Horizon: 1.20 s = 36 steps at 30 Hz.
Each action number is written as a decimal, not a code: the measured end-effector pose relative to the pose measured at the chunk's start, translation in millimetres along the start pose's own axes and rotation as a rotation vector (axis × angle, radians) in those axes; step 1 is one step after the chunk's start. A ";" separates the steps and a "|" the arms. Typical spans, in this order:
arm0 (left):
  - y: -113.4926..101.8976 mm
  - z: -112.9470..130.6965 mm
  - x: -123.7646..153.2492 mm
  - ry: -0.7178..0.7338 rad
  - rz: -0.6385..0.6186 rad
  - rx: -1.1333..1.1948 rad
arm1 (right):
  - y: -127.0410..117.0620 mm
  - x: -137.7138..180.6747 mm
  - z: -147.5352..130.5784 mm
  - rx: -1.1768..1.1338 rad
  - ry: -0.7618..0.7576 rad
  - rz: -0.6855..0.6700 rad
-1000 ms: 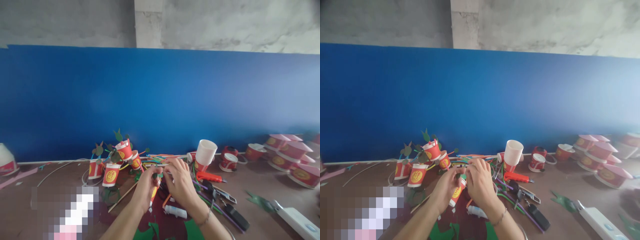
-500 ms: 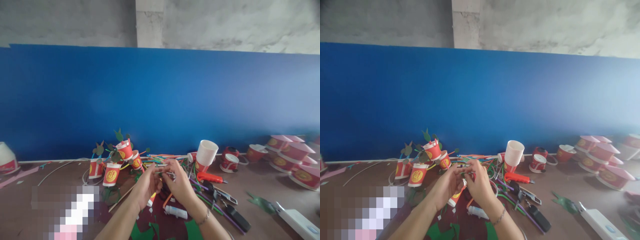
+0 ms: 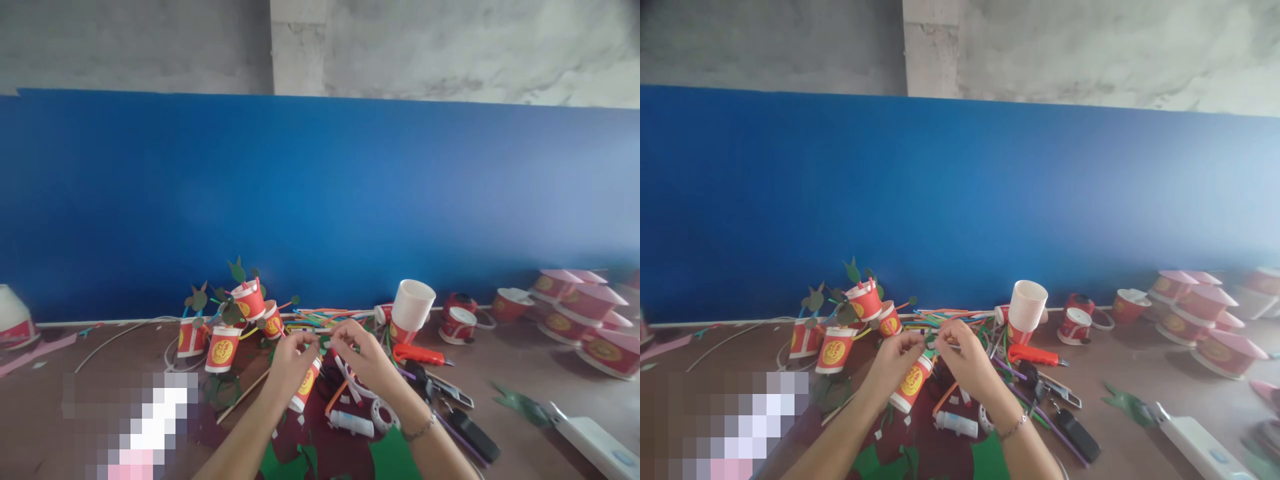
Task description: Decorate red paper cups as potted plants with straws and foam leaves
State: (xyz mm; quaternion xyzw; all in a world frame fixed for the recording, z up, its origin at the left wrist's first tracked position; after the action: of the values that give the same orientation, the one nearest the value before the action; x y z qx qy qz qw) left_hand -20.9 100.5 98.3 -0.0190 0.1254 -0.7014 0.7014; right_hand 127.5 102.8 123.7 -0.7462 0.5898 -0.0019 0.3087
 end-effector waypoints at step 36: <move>2.0 7.4 1.9 0.262 0.076 -0.322 | 16.1 10.5 -14.8 0.409 -0.080 0.016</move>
State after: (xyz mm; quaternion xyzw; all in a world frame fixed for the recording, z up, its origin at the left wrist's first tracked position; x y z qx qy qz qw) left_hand -17.5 97.6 104.8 -0.0348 0.3267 -0.6420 0.6927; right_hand 111.1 84.9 124.4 -0.6628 0.5702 -0.0893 0.4770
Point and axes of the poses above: each hand's wrist, its own x-axis away from the middle knuckle, its own y-axis out of the palm, z = x × y, the point moved 5 cm from there along -x, towards the middle knuckle, and after that the axes turned 2 degrees about -z, right-handed, at the moved point
